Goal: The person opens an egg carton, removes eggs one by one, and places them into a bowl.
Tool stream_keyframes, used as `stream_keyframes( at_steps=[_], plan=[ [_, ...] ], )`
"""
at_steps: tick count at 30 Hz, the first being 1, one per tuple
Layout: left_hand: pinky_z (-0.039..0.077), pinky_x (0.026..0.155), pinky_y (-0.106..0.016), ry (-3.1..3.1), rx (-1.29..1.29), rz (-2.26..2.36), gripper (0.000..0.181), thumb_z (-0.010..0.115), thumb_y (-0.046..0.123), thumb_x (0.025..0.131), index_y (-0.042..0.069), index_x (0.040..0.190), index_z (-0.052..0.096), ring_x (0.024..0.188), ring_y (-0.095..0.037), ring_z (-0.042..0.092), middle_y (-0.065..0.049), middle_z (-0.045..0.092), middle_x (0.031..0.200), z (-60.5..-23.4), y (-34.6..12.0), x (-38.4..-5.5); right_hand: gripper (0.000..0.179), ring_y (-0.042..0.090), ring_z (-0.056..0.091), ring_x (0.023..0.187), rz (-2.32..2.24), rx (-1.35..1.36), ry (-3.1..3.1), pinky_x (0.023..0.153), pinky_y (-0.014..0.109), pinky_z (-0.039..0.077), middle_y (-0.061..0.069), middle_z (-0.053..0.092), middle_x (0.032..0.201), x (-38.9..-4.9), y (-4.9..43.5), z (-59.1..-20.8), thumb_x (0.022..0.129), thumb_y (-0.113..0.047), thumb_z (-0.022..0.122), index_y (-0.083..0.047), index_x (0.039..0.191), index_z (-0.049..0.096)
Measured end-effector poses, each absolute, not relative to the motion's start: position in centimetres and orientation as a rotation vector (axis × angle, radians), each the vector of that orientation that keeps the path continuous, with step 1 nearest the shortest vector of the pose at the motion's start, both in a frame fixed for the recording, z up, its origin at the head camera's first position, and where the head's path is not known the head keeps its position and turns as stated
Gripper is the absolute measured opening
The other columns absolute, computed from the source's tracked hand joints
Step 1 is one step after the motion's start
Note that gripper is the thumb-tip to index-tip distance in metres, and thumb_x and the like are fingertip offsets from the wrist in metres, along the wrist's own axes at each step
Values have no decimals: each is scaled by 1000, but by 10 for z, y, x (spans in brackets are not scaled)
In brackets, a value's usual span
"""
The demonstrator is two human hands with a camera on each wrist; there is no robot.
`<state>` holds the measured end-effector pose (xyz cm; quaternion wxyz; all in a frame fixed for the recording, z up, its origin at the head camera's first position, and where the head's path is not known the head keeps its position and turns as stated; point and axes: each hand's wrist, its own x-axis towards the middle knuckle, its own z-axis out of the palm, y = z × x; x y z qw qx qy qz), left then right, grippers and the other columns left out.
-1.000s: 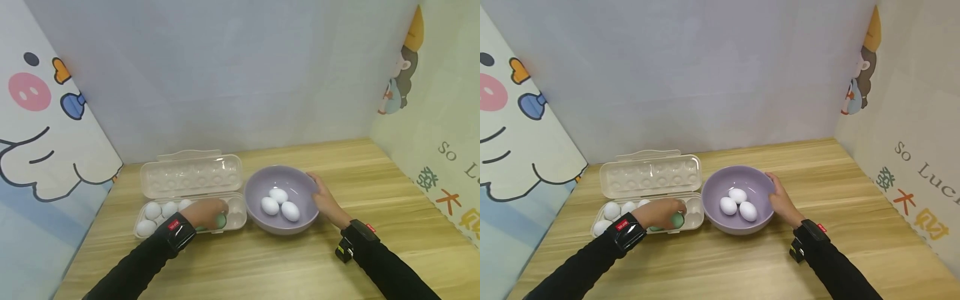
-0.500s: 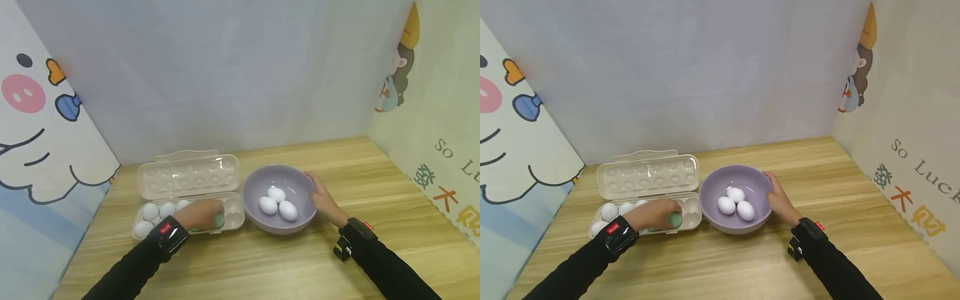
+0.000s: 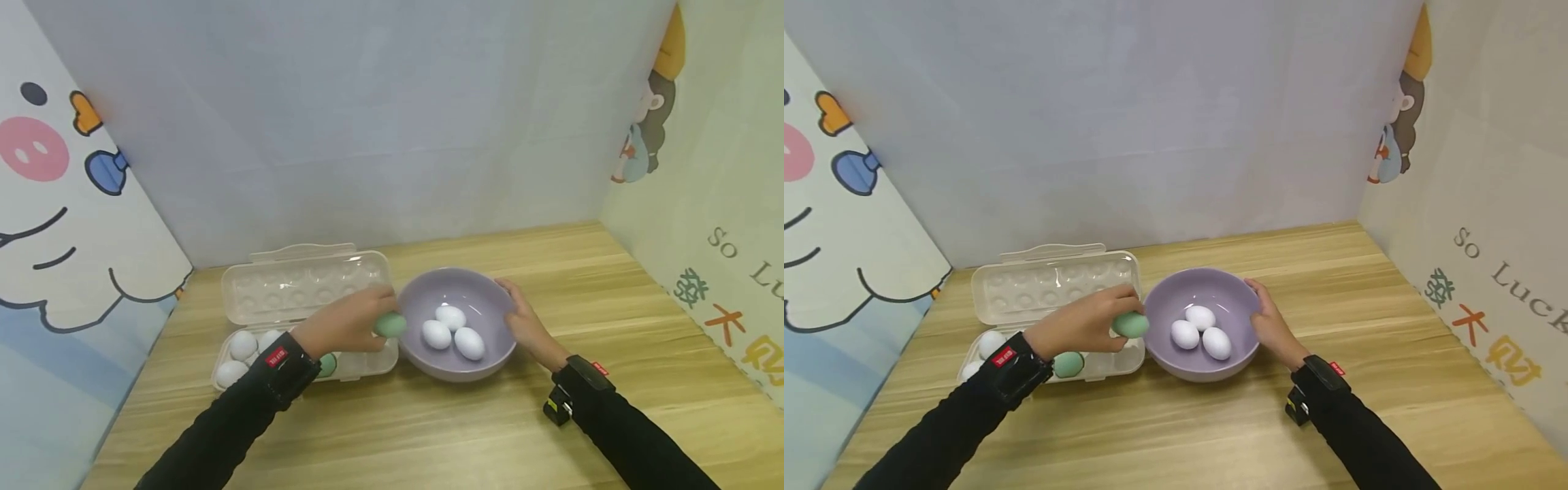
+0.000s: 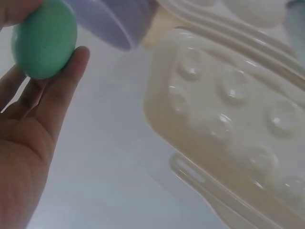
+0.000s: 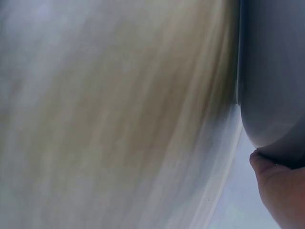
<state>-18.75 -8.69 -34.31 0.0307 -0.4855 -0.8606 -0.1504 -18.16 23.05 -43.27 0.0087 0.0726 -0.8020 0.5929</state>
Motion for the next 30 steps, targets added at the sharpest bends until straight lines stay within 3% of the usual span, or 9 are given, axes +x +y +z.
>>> stream_keyframes(
  at_steps=[6, 13, 25, 30],
  plan=[
    [43, 75, -24, -2566, -1664, -560, 41, 71, 11, 62, 13, 100, 55, 86, -11, 46, 2, 46, 98, -343, -47, -195, 70, 44, 28, 122, 1848, 223, -2488, 95, 58, 31, 22, 19, 141, -181, 234, -436, 73, 14, 29, -9, 138, 19],
    [40, 70, -23, -2499, -1758, -332, 36, 72, 18, 62, 16, 95, 57, 77, -12, 47, 5, 47, 88, -355, -11, -202, 67, 43, 30, 120, 1870, 235, -2460, 94, 58, 32, 21, 20, 141, -182, 233, -436, 75, 13, 29, -8, 138, 20],
    [40, 69, -27, -2529, -1786, -23, 23, 72, 28, 66, 21, 85, 61, 79, -10, 48, 10, 48, 80, -379, 11, -204, 69, 41, 23, 125, 1872, 240, -2460, 100, 57, 24, 21, 16, 143, -187, 232, -439, 73, 14, 30, -6, 138, 20],
    [39, 68, -27, -2544, -1791, -6, 24, 73, 33, 67, 21, 84, 60, 80, -10, 48, 9, 47, 80, -384, 15, -204, 69, 41, 25, 124, 1864, 232, -2466, 99, 57, 26, 21, 18, 143, -187, 234, -439, 73, 14, 30, -8, 138, 20]
  ],
)
